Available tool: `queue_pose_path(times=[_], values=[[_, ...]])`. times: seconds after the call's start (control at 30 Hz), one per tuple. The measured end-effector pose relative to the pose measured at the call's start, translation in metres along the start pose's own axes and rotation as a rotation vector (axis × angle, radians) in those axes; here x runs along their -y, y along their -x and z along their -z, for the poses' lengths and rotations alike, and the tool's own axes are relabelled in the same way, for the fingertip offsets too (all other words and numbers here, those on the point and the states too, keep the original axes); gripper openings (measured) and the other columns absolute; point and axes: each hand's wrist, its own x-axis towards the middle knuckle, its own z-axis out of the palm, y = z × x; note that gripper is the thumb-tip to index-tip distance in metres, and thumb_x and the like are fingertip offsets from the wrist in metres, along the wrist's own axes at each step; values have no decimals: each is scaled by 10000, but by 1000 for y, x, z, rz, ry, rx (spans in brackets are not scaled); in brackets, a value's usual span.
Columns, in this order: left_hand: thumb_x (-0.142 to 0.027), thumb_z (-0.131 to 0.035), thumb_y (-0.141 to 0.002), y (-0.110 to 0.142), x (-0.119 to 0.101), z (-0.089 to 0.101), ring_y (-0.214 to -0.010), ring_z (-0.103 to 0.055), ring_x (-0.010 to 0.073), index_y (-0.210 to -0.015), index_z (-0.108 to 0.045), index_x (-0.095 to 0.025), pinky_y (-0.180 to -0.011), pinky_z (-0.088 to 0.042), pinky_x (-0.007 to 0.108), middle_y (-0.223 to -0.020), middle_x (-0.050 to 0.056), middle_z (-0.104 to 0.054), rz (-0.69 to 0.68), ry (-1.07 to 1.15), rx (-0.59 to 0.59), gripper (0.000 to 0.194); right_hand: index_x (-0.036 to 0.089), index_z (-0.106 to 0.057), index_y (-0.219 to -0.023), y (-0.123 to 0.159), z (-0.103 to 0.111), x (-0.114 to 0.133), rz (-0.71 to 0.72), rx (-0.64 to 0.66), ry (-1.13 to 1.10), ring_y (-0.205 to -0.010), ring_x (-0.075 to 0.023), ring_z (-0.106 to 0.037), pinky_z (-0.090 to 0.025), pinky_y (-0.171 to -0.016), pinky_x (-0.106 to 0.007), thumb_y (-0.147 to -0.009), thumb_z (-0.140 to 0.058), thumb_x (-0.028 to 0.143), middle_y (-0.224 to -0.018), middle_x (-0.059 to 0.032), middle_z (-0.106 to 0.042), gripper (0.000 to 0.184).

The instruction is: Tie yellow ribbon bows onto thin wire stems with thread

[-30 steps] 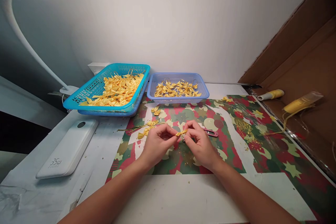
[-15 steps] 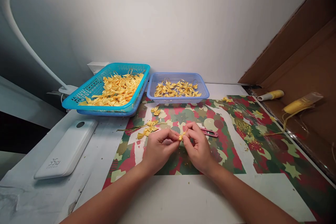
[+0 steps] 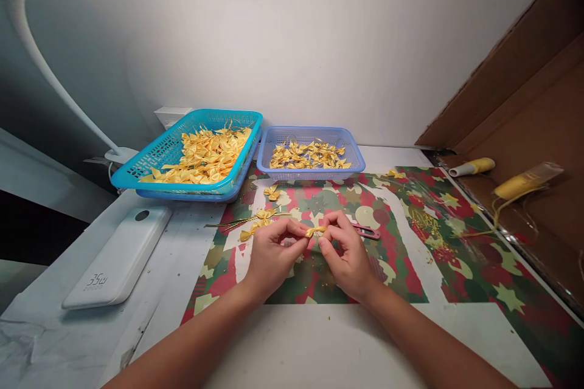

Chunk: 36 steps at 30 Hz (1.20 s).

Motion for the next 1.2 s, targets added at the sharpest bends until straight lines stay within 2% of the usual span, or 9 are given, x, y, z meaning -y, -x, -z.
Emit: queue_pose_path(times=[0.37,0.6,0.73,0.83,0.93,1.03,1.1,1.2], values=[[-129,-648,-714,1,2,1,-683,-646,169,-624,-598,-183,-601,-536,264,-719,34,-688,-49,-31,15,116,198,-394,-612,0,0,0,-7,4,7,-837,-170,-485,-405,-738,-300,-856,-459,181,-867,-31,-431,253],[-112,-660,-712,3,2,2,-650,-681,165,-624,-613,-210,-615,-529,261,-722,8,-734,-277,-265,-30,139,201,-378,-614,0,-2,1,-1,-1,17,-790,-164,-466,-394,-685,-289,-864,-446,174,-829,-24,-419,260],[-101,-647,-748,4,-2,2,-627,-678,147,-630,-617,-218,-585,-517,239,-728,0,-745,-434,-334,6,169,202,-417,-637,2,-4,-1,0,-7,-5,-813,-167,-470,-394,-701,-287,-882,-432,172,-839,-26,-429,247],[-87,-636,-763,4,-3,2,-616,-671,135,-627,-613,-214,-589,-516,233,-735,-1,-750,-490,-334,34,188,200,-457,-661,2,-3,-1,0,-4,-17,-828,-167,-475,-398,-733,-294,-902,-420,185,-855,-28,-441,245],[-86,-660,-735,3,-2,4,-658,-685,153,-643,-622,-207,-631,-536,250,-746,8,-747,-388,-264,6,157,201,-477,-666,1,1,0,7,1,-12,-832,-167,-483,-403,-755,-304,-901,-456,220,-862,-26,-447,236],[-108,-661,-727,0,0,5,-660,-678,163,-678,-632,-194,-602,-551,254,-723,13,-716,-150,-97,-12,104,215,-442,-698,-2,9,-2,19,14,-68,-852,-176,-506,-420,-763,-310,-816,-620,271,-866,-15,-489,221],[-133,-651,-740,-2,0,5,-605,-653,149,-705,-638,-187,-519,-539,234,-698,7,-685,-12,21,1,65,232,-464,-791,-4,13,-6,-3,33,-129,-879,-182,-533,-440,-797,-322,-760,-697,282,-882,-8,-533,240],[-140,-660,-736,-4,-2,5,-580,-638,132,-727,-657,-176,-487,-526,209,-693,3,-673,64,95,37,38,250,-531,-949,-5,16,-12,-92,48,-165,-895,-179,-572,-467,-833,-338,-768,-703,291,-919,-15,-588,253]])
